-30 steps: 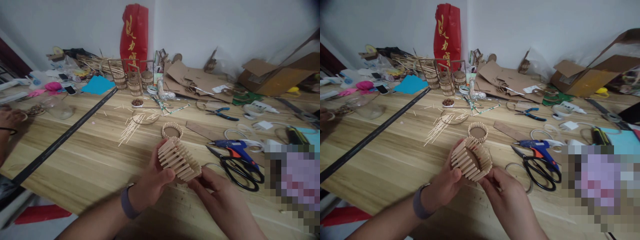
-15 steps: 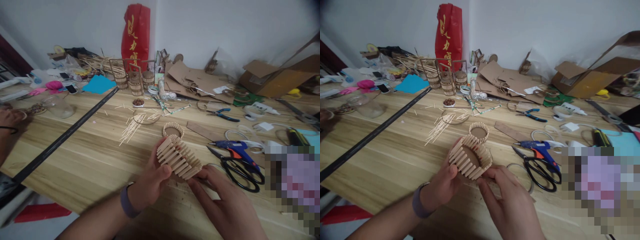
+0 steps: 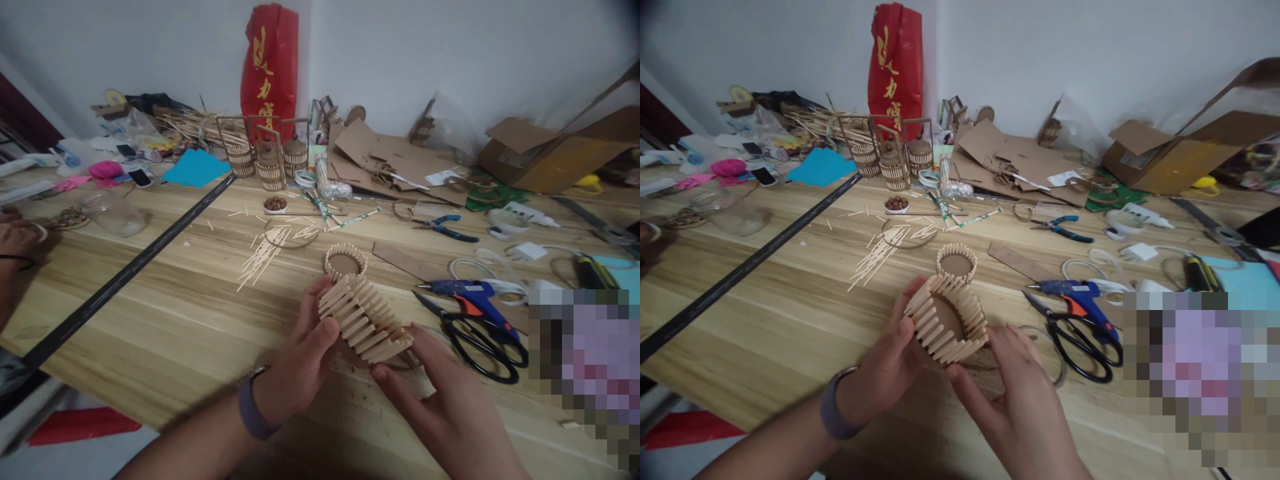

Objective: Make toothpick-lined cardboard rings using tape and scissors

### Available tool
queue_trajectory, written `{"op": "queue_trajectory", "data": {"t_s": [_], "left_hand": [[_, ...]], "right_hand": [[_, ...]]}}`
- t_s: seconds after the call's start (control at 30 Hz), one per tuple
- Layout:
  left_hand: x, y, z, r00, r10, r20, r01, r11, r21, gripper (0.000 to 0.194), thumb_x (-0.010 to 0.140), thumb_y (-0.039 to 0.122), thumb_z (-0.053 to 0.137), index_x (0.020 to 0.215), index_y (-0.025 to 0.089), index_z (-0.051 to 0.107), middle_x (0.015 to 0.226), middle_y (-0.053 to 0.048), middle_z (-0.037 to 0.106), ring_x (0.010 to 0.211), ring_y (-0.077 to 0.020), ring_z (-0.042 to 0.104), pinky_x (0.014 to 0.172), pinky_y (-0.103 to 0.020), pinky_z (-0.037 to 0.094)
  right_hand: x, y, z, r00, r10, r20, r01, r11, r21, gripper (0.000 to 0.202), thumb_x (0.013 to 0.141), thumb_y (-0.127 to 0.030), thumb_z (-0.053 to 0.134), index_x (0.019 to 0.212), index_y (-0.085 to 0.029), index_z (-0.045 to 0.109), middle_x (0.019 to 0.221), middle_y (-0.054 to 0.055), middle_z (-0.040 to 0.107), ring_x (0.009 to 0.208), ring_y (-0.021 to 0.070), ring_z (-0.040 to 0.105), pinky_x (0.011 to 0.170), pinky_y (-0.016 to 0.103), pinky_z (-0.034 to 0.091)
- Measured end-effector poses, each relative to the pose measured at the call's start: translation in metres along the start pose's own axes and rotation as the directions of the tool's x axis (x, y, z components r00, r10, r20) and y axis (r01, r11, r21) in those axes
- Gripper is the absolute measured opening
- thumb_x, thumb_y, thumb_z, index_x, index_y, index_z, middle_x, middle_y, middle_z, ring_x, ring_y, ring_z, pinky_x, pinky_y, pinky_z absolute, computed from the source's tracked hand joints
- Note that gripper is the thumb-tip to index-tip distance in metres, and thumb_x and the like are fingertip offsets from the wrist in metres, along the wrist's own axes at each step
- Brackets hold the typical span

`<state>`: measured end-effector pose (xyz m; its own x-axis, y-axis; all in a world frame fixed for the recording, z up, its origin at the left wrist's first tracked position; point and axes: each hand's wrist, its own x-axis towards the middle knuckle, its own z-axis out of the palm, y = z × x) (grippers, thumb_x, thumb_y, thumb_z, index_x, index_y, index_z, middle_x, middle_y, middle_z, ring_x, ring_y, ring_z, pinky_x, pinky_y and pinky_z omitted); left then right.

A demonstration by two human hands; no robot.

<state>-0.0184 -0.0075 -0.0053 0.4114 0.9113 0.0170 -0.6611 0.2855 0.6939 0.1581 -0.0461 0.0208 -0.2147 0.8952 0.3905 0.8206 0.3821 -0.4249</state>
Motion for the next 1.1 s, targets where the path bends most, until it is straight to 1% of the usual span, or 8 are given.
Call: {"op": "queue_trajectory", "data": {"t_s": [0.1,0.23,0.3,0.5,0.6,0.73,0.9,1.1], "left_hand": [[-0.002,0.002,0.003,1.000,0.020,-0.006,-0.020,0.998,0.068,0.057,0.088,0.042,0.065,0.139,0.029,0.041,0.140,-0.006,0.052,0.129,-0.0242,0.049,0.112,-0.041,0.036],[-0.003,0.002,0.006,0.997,0.022,0.073,-0.029,0.995,0.091,0.075,0.078,0.032,0.079,0.139,0.029,0.036,0.138,-0.009,0.053,0.126,-0.0252,0.053,0.109,-0.042,0.039],[-0.004,0.001,0.008,0.997,0.008,0.074,-0.013,0.997,0.076,0.083,0.073,0.029,0.083,0.139,0.030,0.033,0.139,-0.009,0.052,0.126,-0.0247,0.053,0.108,-0.040,0.041],[-0.004,-0.001,0.009,0.999,-0.049,0.021,0.047,0.996,0.071,0.106,0.058,0.019,0.091,0.142,0.033,0.028,0.145,-0.009,0.047,0.130,-0.0267,0.049,0.108,-0.041,0.041],[-0.002,-0.001,0.006,1.000,-0.004,0.001,0.004,0.996,0.093,0.105,0.057,0.023,0.091,0.142,0.031,0.031,0.144,-0.010,0.048,0.131,-0.0294,0.048,0.109,-0.044,0.039],[0.003,0.004,0.002,0.999,0.049,-0.005,-0.048,0.994,0.099,0.094,0.066,0.037,0.086,0.143,0.026,0.033,0.140,-0.012,0.051,0.130,-0.0320,0.048,0.111,-0.047,0.037],[0.008,0.011,0.001,0.997,0.077,0.007,-0.076,0.974,0.211,0.074,0.078,0.049,0.073,0.140,0.024,0.042,0.142,-0.011,0.052,0.134,-0.0323,0.044,0.113,-0.045,0.034],[0.008,0.014,0.004,0.999,0.035,0.021,-0.038,0.977,0.209,0.077,0.078,0.057,0.070,0.142,0.025,0.043,0.137,-0.012,0.056,0.132,-0.0339,0.047,0.110,-0.048,0.037]], "right_hand": [[-0.002,0.003,0.000,1.000,0.009,-0.002,-0.009,1.000,-0.012,0.018,0.089,-0.041,0.058,0.092,-0.024,0.062,0.080,0.003,0.070,0.073,0.0219,0.067,0.066,0.033,0.052],[-0.004,0.005,0.000,1.000,0.006,-0.016,-0.006,0.999,-0.040,0.019,0.088,-0.043,0.060,0.089,-0.024,0.060,0.075,0.002,0.069,0.069,0.0215,0.066,0.064,0.033,0.052],[-0.003,0.004,0.002,1.000,-0.007,-0.022,0.006,0.999,-0.053,0.020,0.087,-0.044,0.060,0.088,-0.024,0.058,0.073,0.001,0.069,0.067,0.0216,0.067,0.064,0.034,0.052],[-0.002,-0.003,0.006,0.986,-0.065,-0.154,0.050,0.993,-0.103,0.026,0.092,-0.049,0.050,0.092,-0.024,0.058,0.080,0.003,0.073,0.073,0.0239,0.071,0.083,0.045,0.054],[-0.005,-0.003,0.004,0.990,-0.073,-0.123,0.062,0.994,-0.085,0.028,0.091,-0.051,0.053,0.097,-0.025,0.060,0.086,0.004,0.075,0.082,0.0254,0.072,0.094,0.049,0.051],[-0.009,0.005,-0.005,1.000,-0.001,0.002,0.001,1.000,-0.022,0.029,0.090,-0.051,0.058,0.108,-0.028,0.061,0.097,0.002,0.075,0.092,0.0263,0.072,0.109,0.059,0.037],[-0.004,0.011,-0.014,0.998,0.031,0.055,-0.035,0.997,0.067,0.022,0.088,-0.049,0.060,0.088,-0.028,0.067,0.085,0.000,0.075,0.081,0.0241,0.073,0.108,0.063,0.036],[0.001,0.005,-0.015,0.993,0.088,0.078,-0.098,0.986,0.137,0.027,0.090,-0.047,0.056,0.076,-0.028,0.066,0.073,-0.002,0.072,0.073,0.0220,0.071,0.104,0.063,0.040]]}}
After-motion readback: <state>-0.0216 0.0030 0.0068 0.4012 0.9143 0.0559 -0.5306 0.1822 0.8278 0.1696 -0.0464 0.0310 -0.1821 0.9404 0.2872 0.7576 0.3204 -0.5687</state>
